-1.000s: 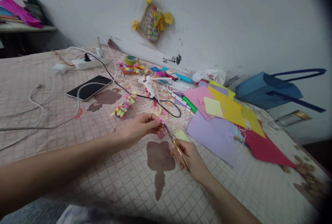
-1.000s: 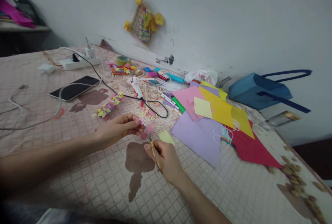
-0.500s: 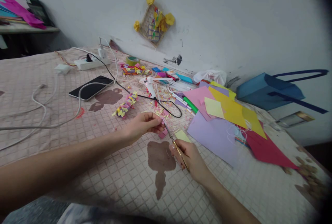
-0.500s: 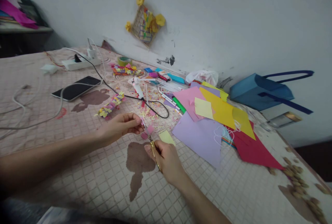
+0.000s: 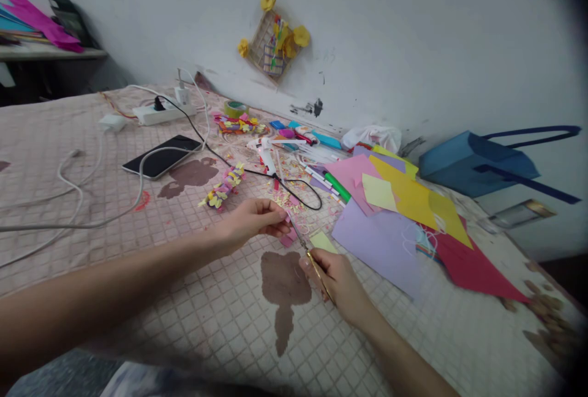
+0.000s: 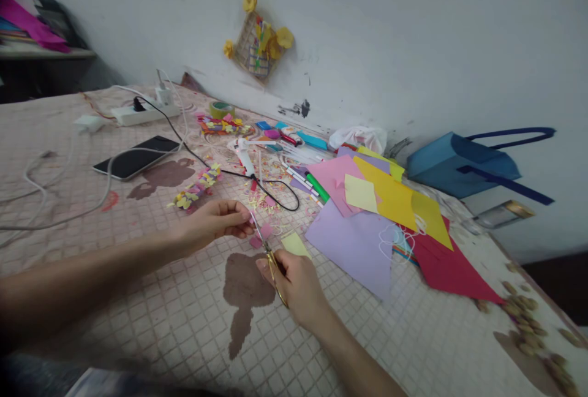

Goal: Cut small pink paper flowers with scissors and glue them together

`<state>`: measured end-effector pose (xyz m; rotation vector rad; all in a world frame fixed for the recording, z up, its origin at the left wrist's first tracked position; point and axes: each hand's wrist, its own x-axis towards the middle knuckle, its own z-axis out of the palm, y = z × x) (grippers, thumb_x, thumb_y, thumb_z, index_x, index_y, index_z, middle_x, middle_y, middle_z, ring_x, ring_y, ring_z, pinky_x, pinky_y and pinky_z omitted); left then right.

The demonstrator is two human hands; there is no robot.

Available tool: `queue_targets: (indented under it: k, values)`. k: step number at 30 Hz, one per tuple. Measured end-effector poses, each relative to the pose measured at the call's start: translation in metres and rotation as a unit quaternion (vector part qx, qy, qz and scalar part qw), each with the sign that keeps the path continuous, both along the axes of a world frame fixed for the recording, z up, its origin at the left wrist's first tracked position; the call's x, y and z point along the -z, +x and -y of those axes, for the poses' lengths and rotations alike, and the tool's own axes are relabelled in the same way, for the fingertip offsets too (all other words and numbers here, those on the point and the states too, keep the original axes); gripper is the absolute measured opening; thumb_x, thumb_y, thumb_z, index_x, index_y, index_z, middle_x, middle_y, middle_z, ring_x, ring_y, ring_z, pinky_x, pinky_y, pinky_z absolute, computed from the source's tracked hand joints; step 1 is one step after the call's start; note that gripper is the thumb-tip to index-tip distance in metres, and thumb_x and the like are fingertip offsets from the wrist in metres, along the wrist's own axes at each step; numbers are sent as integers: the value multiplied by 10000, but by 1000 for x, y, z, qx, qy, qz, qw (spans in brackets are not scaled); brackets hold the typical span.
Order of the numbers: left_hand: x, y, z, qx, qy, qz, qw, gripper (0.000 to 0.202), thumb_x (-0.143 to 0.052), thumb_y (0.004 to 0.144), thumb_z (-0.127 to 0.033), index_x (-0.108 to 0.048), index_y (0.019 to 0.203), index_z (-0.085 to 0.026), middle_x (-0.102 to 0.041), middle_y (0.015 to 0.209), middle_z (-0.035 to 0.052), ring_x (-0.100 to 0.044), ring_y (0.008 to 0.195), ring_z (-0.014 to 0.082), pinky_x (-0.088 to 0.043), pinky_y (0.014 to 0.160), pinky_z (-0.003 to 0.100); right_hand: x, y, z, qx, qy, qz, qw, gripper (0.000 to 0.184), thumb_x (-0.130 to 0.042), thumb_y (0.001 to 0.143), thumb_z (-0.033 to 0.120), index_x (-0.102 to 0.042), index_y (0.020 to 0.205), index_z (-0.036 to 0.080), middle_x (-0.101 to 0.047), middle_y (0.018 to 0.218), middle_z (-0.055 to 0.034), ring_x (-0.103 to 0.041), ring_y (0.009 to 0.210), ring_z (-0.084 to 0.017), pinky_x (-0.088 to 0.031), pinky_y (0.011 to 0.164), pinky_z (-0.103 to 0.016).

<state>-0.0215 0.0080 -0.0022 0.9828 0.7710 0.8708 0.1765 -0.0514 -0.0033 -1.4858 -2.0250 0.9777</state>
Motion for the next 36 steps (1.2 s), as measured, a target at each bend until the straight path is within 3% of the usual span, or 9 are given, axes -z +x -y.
queue_targets:
  k: [7,17,36]
  values:
    - [-1,0,0,2,-1,11,1000,164,-632,745,-250,-551,714,-110,-669,704,58,-630,648,121,-459,663,254,3,1,-1,0,-61,-52,997,364,-443,841,444,-449,595,175,-375,449,64,-355,400,-77,-244,411,-199]
    - [1,2,3,13,11,49,999,121,-587,787,-220,-536,745,-119,-656,717,51,-625,658,125,-466,669,267,2,-2,0,11,-174,-172,970,391,-428,817,497,-478,616,165,-362,381,83,-304,307,-58,-256,338,-174]
    - [2,4,11,6,7,95,995,122,-594,784,-228,-535,754,-125,-639,772,49,-614,719,127,-471,704,272,5,-3,3,15,-135,-142,980,422,-416,818,545,-470,640,166,-368,434,73,-339,365,-66,-264,375,-187]
